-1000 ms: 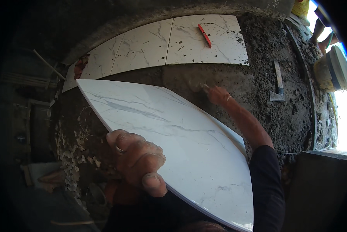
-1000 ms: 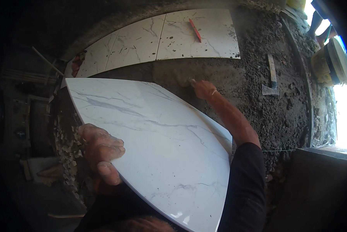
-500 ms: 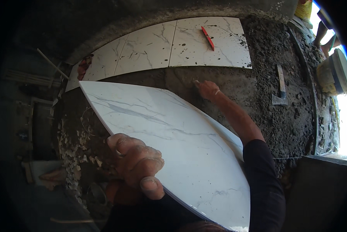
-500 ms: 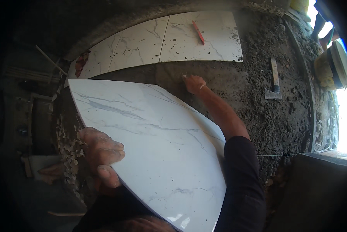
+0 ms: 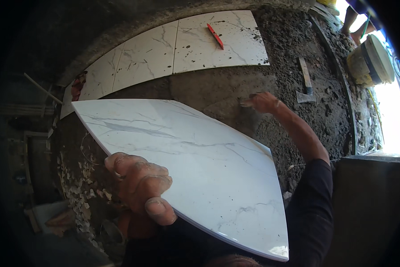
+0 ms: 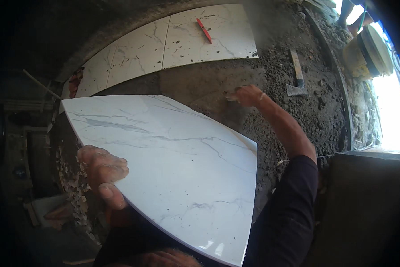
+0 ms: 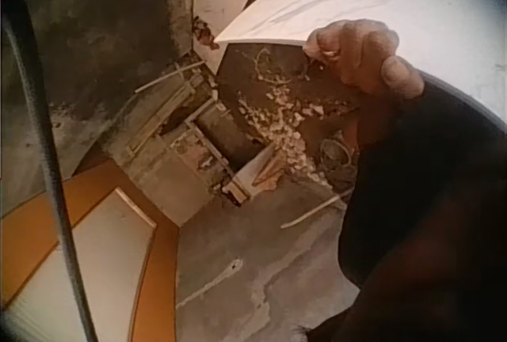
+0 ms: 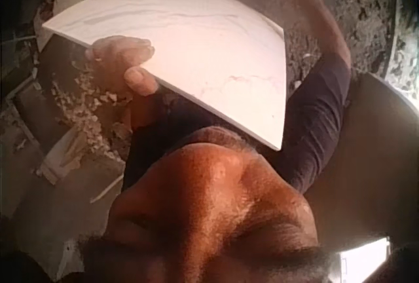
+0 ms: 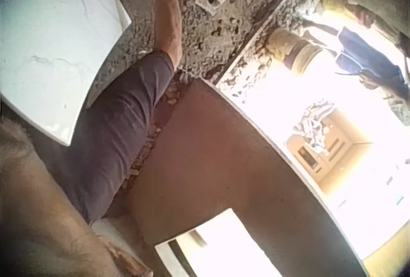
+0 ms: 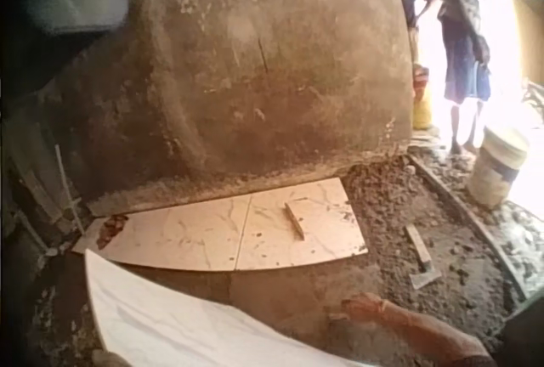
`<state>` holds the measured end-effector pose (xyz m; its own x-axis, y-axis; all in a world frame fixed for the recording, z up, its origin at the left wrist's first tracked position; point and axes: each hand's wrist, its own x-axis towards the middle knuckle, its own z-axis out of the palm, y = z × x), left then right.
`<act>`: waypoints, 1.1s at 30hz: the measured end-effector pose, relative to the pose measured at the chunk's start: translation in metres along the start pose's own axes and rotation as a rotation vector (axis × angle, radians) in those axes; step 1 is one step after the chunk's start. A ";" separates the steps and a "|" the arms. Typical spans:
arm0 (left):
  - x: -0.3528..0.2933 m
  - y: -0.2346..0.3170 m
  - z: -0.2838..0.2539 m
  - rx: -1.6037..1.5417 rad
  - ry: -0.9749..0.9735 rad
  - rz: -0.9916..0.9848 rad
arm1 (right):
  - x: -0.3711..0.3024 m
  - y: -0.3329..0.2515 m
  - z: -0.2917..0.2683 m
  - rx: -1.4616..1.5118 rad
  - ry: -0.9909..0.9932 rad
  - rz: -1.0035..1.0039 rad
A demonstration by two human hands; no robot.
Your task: The person checks a floor tile with a spirit level, lifts and holds the tile, smooths the mortar bed with a trowel, and places the tile back down onto the bed by hand.
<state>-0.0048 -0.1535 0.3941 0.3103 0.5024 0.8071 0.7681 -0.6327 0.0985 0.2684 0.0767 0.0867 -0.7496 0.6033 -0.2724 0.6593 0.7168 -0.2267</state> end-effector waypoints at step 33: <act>-0.002 0.008 0.010 0.005 0.018 -0.096 | 0.003 -0.052 0.009 -0.059 0.074 0.236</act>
<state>0.0058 -0.1537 0.3871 0.2251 0.5501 0.8042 0.7967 -0.5791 0.1731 0.2324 0.0377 0.0899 -0.5786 0.7789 -0.2419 0.8138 0.5708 -0.1090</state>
